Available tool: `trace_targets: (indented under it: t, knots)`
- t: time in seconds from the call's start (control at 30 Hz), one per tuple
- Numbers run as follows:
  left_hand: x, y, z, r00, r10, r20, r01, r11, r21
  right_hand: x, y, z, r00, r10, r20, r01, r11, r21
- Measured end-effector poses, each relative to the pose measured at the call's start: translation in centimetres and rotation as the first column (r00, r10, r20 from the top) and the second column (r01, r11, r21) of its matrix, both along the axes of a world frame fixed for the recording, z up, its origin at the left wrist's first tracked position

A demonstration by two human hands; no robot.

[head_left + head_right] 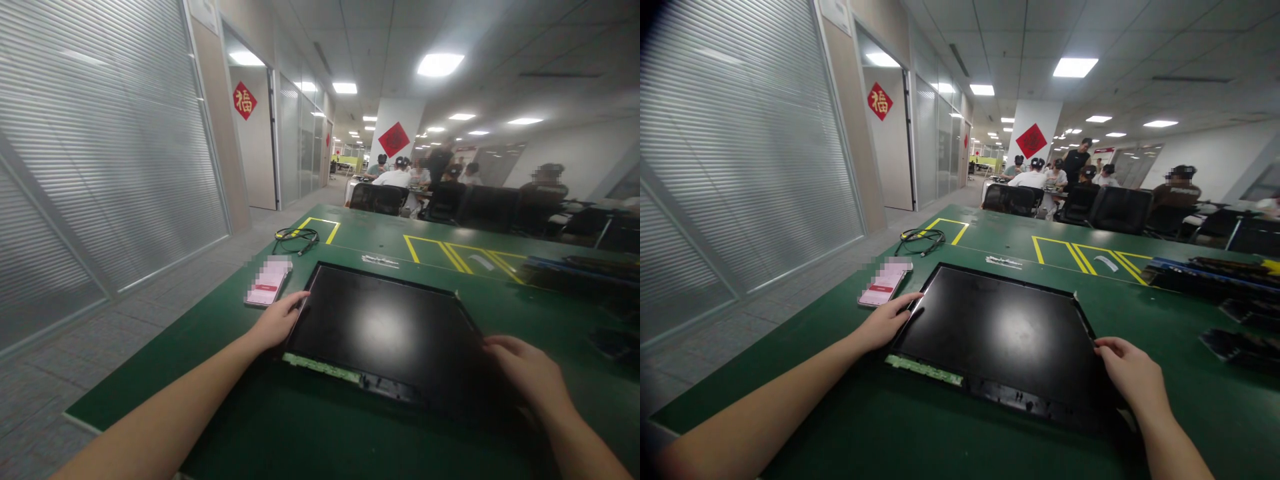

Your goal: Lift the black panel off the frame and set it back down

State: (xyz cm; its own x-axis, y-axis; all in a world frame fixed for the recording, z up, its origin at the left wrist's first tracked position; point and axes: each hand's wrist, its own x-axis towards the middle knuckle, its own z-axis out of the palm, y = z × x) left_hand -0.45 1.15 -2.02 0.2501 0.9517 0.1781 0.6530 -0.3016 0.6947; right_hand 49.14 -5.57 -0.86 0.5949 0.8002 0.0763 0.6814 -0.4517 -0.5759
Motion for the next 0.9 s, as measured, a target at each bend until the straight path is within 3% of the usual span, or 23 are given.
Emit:
trace_targets:
  t: [0.13,0.27,0.47,0.63,0.9]
  knots:
    - [0.2,-0.1,0.3,0.99,0.006,0.137,0.001,0.999,-0.049,0.2,0.1,-0.2,1.0,-0.001,-0.002,0.001,1.0,-0.021]
    - [0.8,-0.3,0.7,0.941,0.08,0.328,-0.015,0.98,-0.198,0.2,0.0,-0.1,1.0,-0.015,0.006,0.016,0.999,-0.041]
    - [1.8,-0.9,1.2,0.742,0.257,0.619,-0.036,0.938,-0.345,-0.1,0.0,0.2,1.0,-0.01,0.012,0.011,0.999,-0.039]
    - [2.2,-0.9,1.5,0.626,0.373,0.685,-0.066,0.9,-0.431,-0.2,-0.1,0.4,1.0,-0.016,0.004,0.016,0.999,-0.034]
    - [2.5,-0.7,1.5,0.438,0.422,0.794,-0.019,0.887,-0.461,0.1,0.0,0.2,1.0,-0.022,-0.004,0.021,0.999,-0.04]
